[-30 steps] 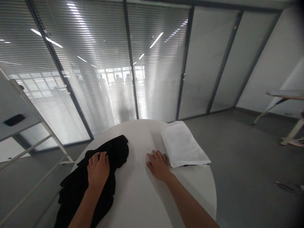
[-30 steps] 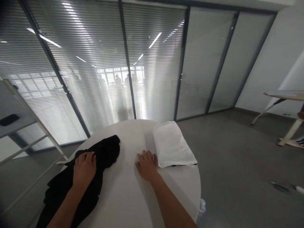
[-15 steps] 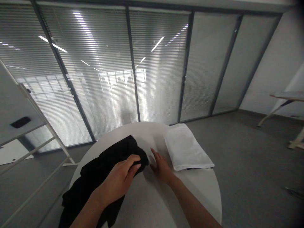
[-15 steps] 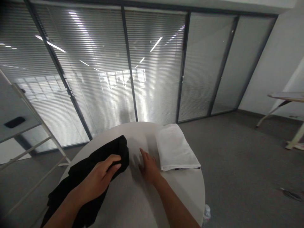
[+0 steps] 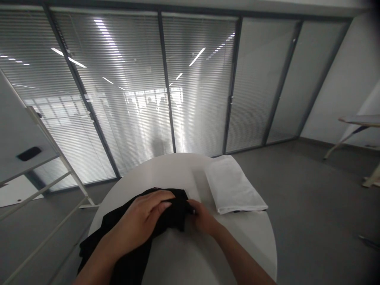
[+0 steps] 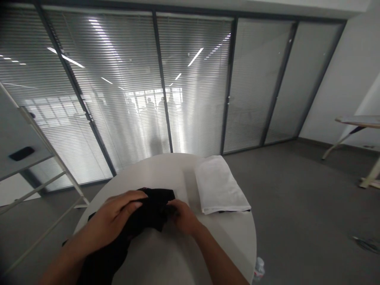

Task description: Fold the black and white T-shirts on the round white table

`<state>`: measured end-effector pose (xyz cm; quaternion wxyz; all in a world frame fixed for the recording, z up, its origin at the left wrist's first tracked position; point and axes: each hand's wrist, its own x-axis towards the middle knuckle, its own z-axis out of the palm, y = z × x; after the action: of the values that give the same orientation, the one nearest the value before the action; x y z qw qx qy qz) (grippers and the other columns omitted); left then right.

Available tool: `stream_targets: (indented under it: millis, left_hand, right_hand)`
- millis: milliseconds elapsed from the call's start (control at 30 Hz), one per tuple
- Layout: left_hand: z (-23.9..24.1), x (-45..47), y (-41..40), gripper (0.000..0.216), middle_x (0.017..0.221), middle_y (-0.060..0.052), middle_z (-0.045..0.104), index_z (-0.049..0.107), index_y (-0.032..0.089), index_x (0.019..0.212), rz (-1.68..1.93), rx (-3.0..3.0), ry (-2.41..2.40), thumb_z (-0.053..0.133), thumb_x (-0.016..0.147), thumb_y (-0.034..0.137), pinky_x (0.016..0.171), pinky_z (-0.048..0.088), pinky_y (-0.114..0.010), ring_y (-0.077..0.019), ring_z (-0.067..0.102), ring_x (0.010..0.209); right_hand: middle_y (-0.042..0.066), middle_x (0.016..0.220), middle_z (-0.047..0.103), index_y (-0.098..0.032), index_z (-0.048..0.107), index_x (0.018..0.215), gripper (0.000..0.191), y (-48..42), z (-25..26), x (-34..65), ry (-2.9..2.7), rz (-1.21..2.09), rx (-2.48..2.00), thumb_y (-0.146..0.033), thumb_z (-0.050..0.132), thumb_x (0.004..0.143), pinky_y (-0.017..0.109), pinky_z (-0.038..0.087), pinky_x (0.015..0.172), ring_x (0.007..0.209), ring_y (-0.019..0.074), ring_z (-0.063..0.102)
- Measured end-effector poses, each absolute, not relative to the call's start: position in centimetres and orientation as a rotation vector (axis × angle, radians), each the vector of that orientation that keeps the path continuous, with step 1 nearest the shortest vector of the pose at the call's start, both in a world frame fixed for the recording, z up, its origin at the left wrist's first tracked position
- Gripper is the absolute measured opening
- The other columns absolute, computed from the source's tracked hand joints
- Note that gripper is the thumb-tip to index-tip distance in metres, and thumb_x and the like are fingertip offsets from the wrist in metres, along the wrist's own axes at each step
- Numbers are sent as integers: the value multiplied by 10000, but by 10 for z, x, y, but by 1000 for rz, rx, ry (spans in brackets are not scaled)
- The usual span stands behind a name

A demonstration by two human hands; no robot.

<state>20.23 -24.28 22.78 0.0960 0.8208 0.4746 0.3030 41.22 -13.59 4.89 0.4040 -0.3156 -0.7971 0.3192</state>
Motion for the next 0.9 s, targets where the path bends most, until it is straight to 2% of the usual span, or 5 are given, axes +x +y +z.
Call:
stream_targets:
  millis: [233,500,600,800,900]
  left_hand:
    - [230,128,-218,387,1099,-1,708,597,275,1186,952,2276,2069,340,967,466,883,488,-289,-203,672,987]
    - [190,92,-207,406,941,-64,732,585,256,1139,551,2091,2312,268,983,456,767,476,-364,-274,698,865]
    - [162,87,-205,364,876,-64,714,575,238,1054,754,1987,2228,271,985,427,759,473,-348,-252,693,829]
    - [144,100,-224,309,814,-9,644,503,248,900,1001,1947,1958,296,986,461,784,471,-330,-204,646,793]
    - [154,112,-239,303,829,-5,633,496,248,908,963,1960,1859,321,977,486,782,474,-319,-198,632,803]
  right_hand:
    - [14,788,598,-202,580,860,161,-146,82,425,-1671,795,-984,-314,466,882,293,466,696,749,180,561]
    - [20,880,624,-227,559,1001,154,-164,126,442,-1975,683,-934,-239,485,867,285,455,735,798,177,587]
    - [39,1045,641,-252,557,1146,324,-174,129,446,-2195,689,-1021,-305,601,829,320,459,833,926,213,616]
    - [101,1325,487,-308,354,1465,973,-187,104,459,-2462,647,-1204,-401,821,616,374,454,921,1065,282,598]
    - [95,1288,499,-304,412,1432,927,-189,95,469,-2503,628,-1221,-445,823,614,376,472,896,1015,273,611]
